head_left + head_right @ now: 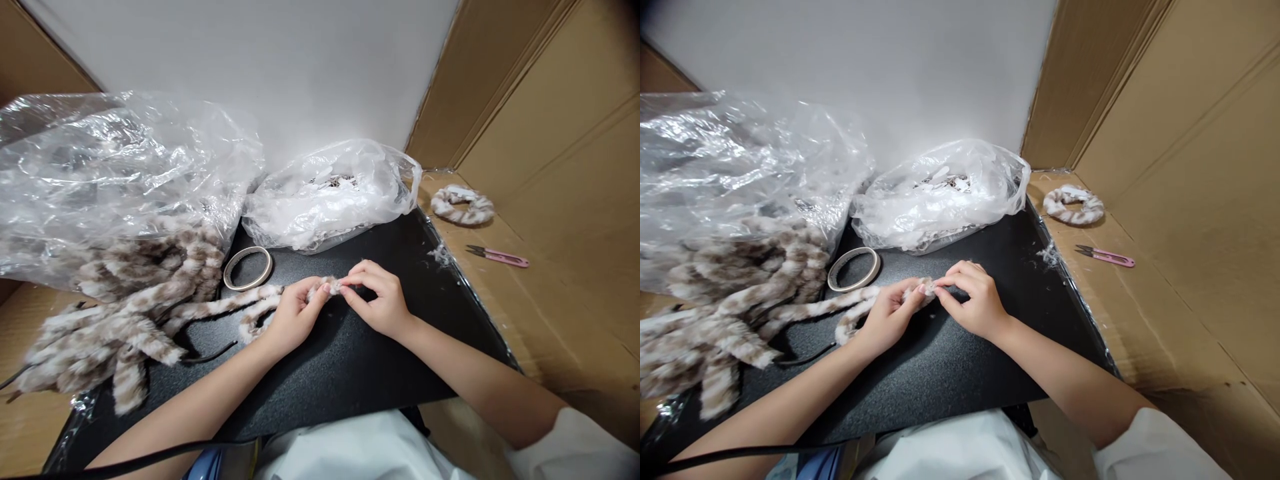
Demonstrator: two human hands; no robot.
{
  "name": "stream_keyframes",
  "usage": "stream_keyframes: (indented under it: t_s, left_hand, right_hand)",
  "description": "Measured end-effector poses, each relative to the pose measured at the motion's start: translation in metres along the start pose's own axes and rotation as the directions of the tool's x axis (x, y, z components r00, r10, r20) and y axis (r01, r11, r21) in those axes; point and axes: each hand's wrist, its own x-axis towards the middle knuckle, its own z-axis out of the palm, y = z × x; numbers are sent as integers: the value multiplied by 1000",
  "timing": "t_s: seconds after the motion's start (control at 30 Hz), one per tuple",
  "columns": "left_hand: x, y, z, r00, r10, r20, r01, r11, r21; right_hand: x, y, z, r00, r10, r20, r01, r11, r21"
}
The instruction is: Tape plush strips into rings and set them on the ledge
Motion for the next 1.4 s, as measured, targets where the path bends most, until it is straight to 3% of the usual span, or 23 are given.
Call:
stream_keyframes:
  t_s: [0.23,0.4,0.6,0.73,0.83,0.93,1.13,1.23,1.3,1.33,1.4]
  left_hand:
    - [-1,5,-2,997,56,47,-63,982,177]
    - [1,5,-9,980,157,122,-195,883,427]
    - [5,8,-31,906,230,355,-408,695,593]
    - [4,9,-44,850,245,467,-510,608,608]
    - [-1,9,-46,831,219,510,-532,581,616]
    - [-9,14,-39,853,182,490,-477,652,589]
    - [-18,25,-21,920,105,377,-275,859,431]
    - [-12,24,-29,979,139,149,-178,940,292]
    - [-7,22,-38,992,124,3,-122,967,225]
    - [-5,22,-42,994,108,-20,-100,967,233]
    - [-3,20,-47,996,82,34,-89,924,373]
  right_hand:
    - [-1,2,2,994,94,48,-97,993,71]
    - [0,4,2,989,125,74,-137,973,184]
    - [13,11,-24,956,207,206,-272,887,373]
    - [22,15,-44,936,177,305,-303,848,436]
    - [22,13,-47,915,144,376,-312,845,434]
    - [17,7,-38,912,108,395,-281,868,410]
    - [11,-1,-21,954,91,284,-195,912,362]
    - [12,6,-23,951,216,220,-263,941,214]
    - [12,9,-24,949,252,188,-270,960,77]
    - [11,10,-23,952,232,198,-241,970,21]
    - [8,9,-18,957,142,252,-134,990,-47]
